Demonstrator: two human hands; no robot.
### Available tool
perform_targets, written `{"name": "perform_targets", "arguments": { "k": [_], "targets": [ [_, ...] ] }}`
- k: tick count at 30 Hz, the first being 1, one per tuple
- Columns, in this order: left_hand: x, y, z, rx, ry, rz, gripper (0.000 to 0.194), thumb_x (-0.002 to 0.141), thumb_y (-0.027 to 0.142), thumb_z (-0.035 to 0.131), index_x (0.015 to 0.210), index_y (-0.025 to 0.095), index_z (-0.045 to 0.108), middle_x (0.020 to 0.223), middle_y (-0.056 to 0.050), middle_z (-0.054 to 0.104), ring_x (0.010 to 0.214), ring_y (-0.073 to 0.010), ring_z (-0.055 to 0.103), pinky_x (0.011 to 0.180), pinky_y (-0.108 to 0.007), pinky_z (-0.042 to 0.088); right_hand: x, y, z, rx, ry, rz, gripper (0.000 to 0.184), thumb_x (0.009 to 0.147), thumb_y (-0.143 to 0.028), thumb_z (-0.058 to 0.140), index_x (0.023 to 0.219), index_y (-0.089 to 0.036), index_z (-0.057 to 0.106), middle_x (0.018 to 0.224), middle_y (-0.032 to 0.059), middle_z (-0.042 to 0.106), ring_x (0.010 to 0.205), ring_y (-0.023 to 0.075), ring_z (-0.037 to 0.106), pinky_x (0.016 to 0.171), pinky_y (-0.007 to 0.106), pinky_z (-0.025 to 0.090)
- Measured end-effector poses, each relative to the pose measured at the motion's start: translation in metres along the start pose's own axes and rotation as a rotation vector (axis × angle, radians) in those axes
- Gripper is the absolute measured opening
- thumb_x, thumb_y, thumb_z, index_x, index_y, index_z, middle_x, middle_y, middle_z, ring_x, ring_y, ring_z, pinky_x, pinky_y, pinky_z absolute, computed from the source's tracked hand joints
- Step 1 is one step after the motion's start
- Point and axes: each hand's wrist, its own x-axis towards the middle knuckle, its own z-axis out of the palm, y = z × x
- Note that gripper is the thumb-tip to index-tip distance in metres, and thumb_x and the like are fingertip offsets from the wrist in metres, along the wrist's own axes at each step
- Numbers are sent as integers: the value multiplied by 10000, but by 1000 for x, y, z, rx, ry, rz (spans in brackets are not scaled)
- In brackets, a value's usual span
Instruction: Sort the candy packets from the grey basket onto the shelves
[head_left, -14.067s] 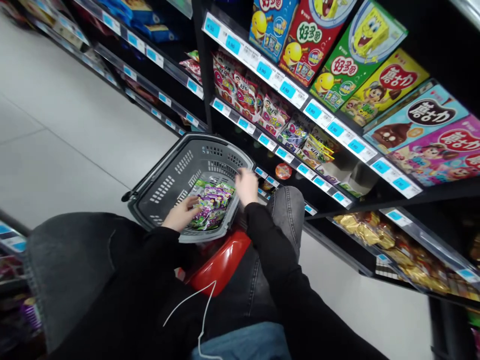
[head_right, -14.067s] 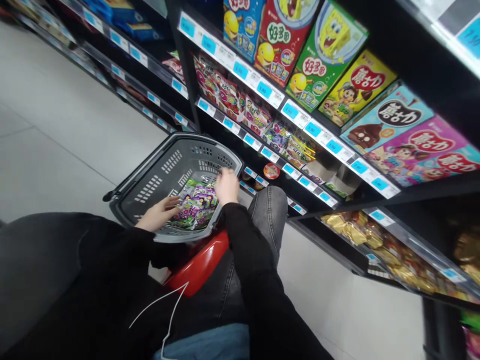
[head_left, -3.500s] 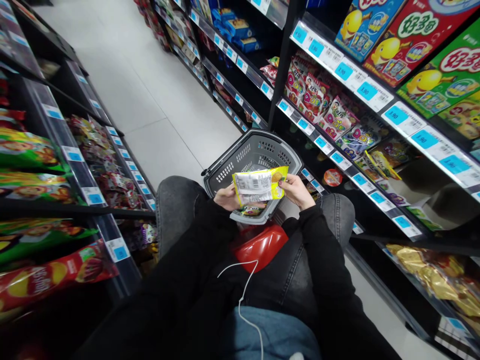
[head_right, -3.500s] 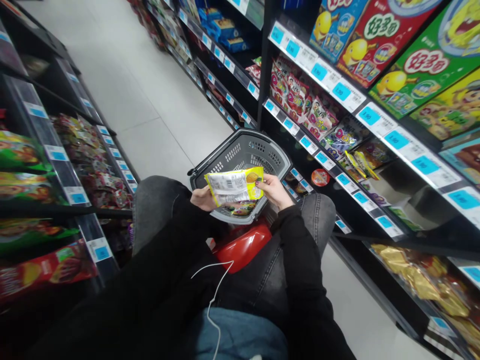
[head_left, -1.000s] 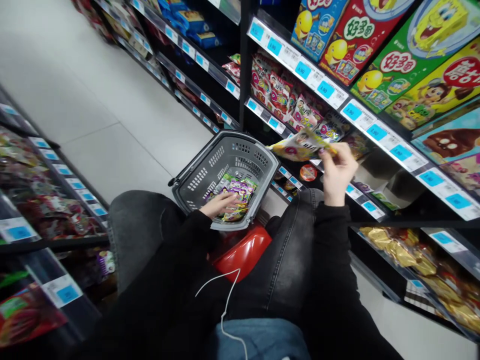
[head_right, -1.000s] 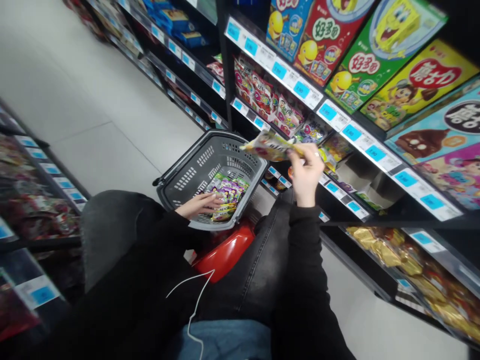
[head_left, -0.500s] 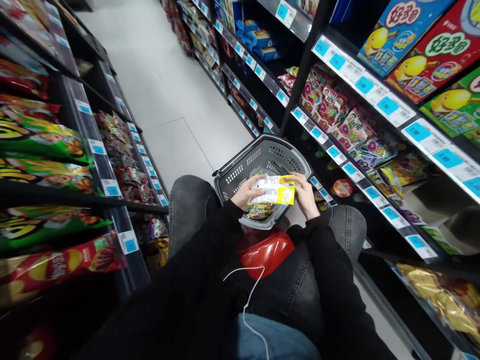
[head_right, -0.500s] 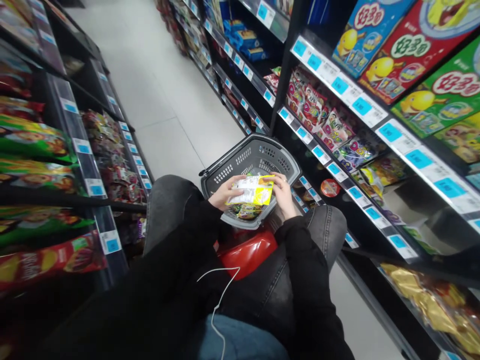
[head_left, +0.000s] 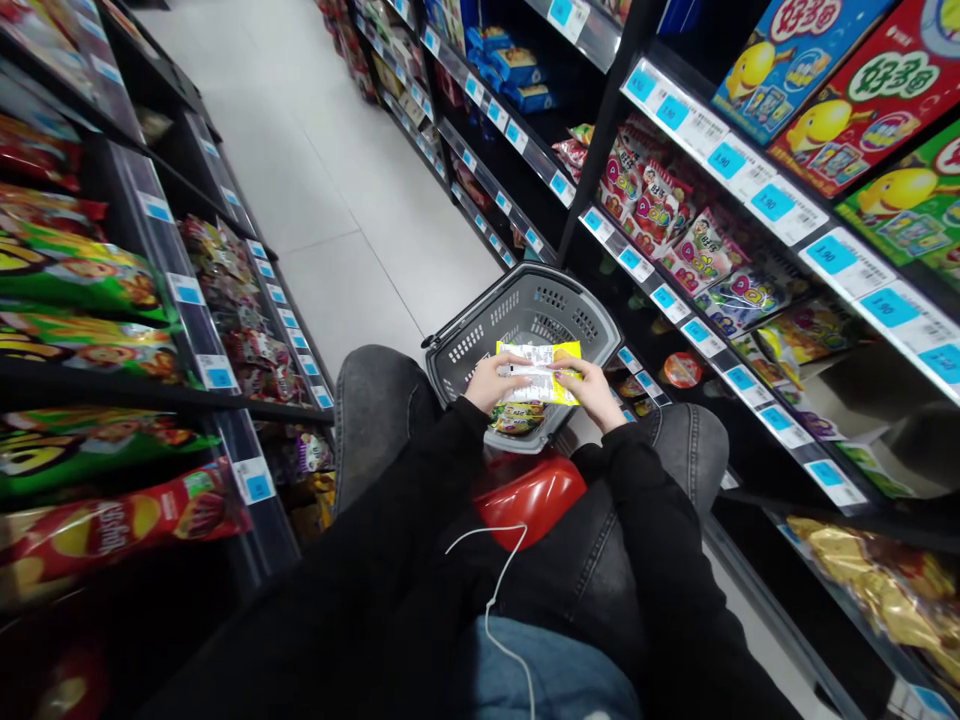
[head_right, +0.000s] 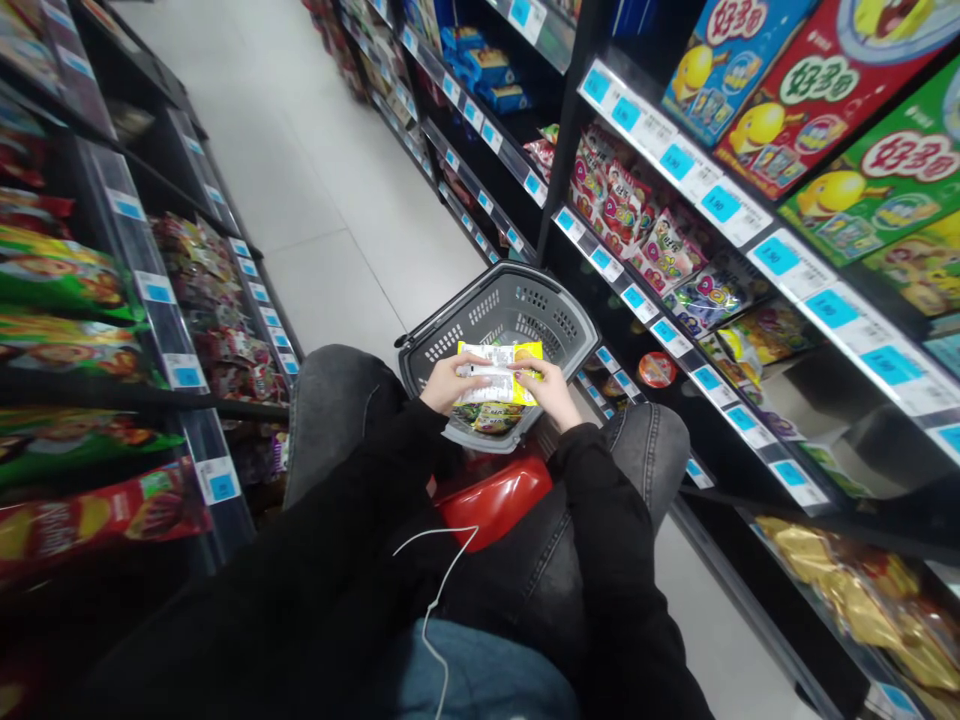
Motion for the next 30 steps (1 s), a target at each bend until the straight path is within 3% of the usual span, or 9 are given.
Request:
{"name": "perform_targets", "arguments": {
  "k": [5, 14, 20, 25, 30],
  "targets": [
    [0, 2, 3, -89, 57, -45, 390, 409, 318, 813, 721, 117, 694, 738, -43, 670, 710, -190, 608, 676, -332, 496, 0, 1, 5, 109, -27, 54, 244, 631, -318, 605, 778, -165, 727, 880, 51, 704, 874, 208, 603, 805, 312, 436],
    [9, -15, 2, 19, 241, 25, 260, 421, 269, 804, 535, 146, 606, 617, -8, 618, 695, -186, 599, 681, -322, 484, 6, 5, 14, 199, 13, 118, 210, 581, -236, 560, 665, -145, 729, 765, 59, 708, 804, 200, 602, 774, 304, 437],
    [6, -6, 0, 22, 87, 89, 95, 507, 235, 728, 561, 162, 699, 639, -26, 681, 724, -200, 617, 748, -333, 475, 5, 3, 10, 284, 55, 135, 203, 552, -251, 547, 615, -161, 717, 705, 35, 695, 703, 170, 570, 686, 275, 419],
    [2, -1, -2, -115, -65, 91, 166, 593, 249, 657, 695, 165, 758, 799, -52, 735, 833, -222, 635, 789, -330, 476, 2, 1, 3, 275, 72, 82, 232, 626, -324, 530, 567, -152, 674, 639, 30, 651, 690, 160, 550, 660, 257, 396],
    [3, -4, 1, -88, 64, 47, 221, 540, 288, 762, 683, 132, 699, 712, -41, 692, 740, -201, 627, 691, -309, 490, 2, -2, 1, 22, 126, 5, 272, 654, -415, 631, 704, -148, 619, 763, 32, 638, 765, 176, 555, 760, 288, 413]
  ]
}}
